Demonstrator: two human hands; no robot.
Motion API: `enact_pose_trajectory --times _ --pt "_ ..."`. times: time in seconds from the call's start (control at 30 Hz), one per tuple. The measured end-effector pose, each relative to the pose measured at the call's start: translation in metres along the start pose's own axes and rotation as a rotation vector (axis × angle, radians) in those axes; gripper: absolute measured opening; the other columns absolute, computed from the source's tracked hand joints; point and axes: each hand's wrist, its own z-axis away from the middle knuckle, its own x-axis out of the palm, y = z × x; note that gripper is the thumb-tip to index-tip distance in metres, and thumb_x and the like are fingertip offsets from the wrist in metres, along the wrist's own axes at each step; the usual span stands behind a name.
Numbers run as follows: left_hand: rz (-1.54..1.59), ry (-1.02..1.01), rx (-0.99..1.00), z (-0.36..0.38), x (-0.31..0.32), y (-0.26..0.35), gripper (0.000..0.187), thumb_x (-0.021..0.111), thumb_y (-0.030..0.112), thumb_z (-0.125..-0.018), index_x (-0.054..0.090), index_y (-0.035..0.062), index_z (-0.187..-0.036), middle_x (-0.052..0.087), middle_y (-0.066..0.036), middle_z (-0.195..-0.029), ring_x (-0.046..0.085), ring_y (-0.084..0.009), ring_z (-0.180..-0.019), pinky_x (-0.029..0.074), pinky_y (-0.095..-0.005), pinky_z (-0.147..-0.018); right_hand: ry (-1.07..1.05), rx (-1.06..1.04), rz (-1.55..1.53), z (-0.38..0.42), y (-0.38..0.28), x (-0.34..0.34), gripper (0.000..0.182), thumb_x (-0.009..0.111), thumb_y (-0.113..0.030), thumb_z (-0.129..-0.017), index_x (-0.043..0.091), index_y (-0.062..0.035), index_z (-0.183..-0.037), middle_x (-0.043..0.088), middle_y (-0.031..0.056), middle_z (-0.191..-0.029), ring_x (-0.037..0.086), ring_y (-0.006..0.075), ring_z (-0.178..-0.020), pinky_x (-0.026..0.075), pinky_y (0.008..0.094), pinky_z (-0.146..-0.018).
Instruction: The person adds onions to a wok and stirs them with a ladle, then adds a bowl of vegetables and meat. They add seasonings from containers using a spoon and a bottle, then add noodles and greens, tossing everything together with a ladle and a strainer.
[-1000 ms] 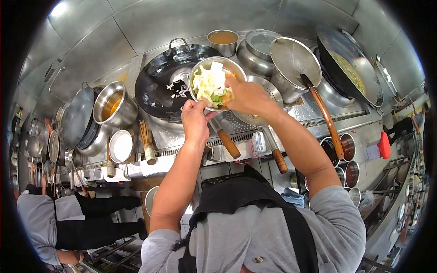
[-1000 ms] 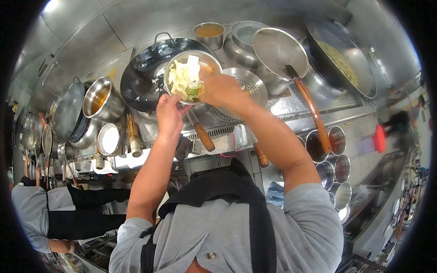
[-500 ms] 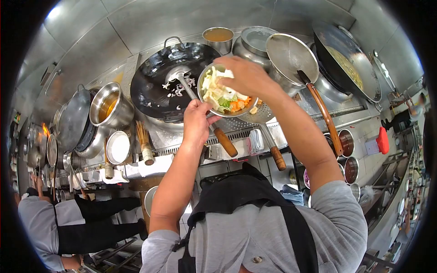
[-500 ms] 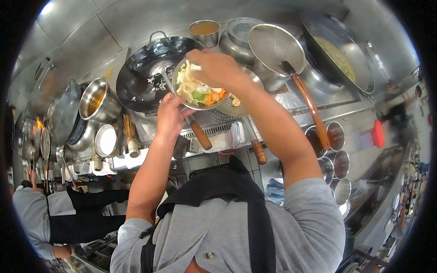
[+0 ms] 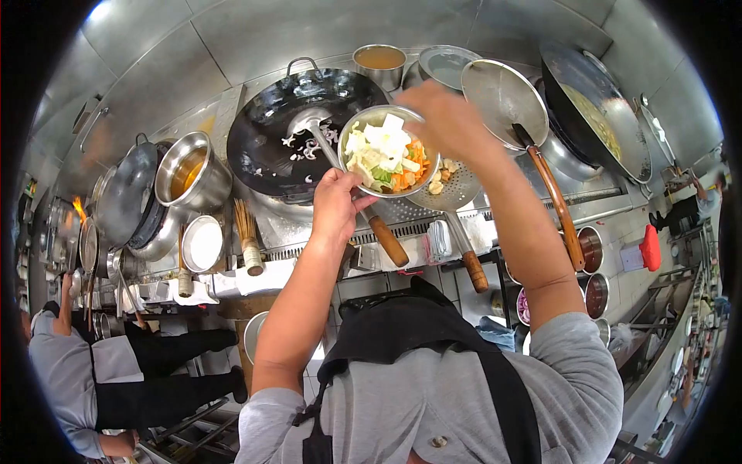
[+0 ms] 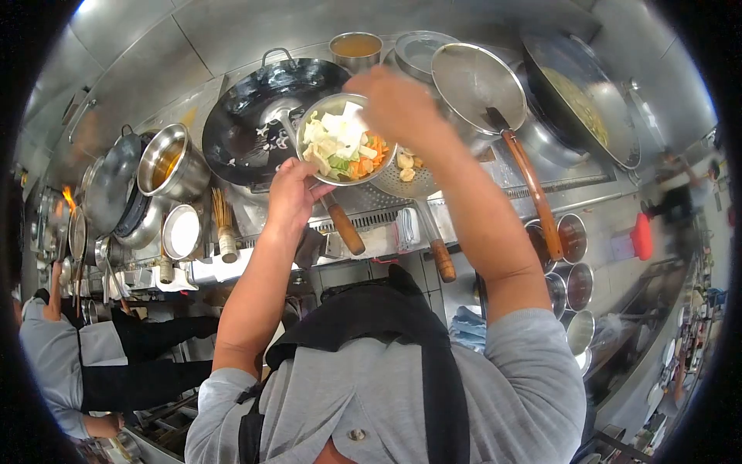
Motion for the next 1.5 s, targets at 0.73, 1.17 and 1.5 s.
enact_pose_trajectory --times 0.73,1.17,1.5 --pt "0.037 -0.031 -0.009 0.000 0.001 0.002 0.012 0.053 0.000 -0.087 0.046 0.0073 -0.082 0.058 -0.009 -0.090 0.061 -0.0184 -0.080 0.063 -0.0400 -0.069 -0.237 -0.127 0.008 0.013 0.015 0.024 0.032 0.061 -0.010 -0.082 0.066 -0.0126 -0.114 0.067 0.0116 -0.107 0.065 0.0335 -0.097 0.050 0.0447 -0.085" --pt "0.056 -0.058 -0.055 0.003 -0.005 0.000 0.009 0.054 0.003 -0.087 0.047 0.0066 -0.084 0.060 -0.010 -0.094 0.064 -0.0205 -0.083 0.063 -0.0392 -0.071 -0.395 -0.114 0.032 -0.012 0.013 0.012 0.035 0.065 -0.014 -0.080 0.062 -0.0122 -0.115 0.071 0.0116 -0.104 0.067 0.0341 -0.097 0.051 0.0459 -0.085" --pt "0.075 -0.013 -0.016 0.007 -0.015 0.006 0.008 0.053 0.003 -0.088 0.047 0.0065 -0.085 0.061 -0.011 -0.093 0.066 -0.0223 -0.084 0.062 -0.0397 -0.071 -0.388 -0.174 0.062 -0.009 -0.004 0.043 0.050 0.071 -0.017 -0.075 0.054 -0.0111 -0.122 0.065 0.0148 -0.106 0.061 0.0325 -0.105 0.051 0.0430 -0.087"
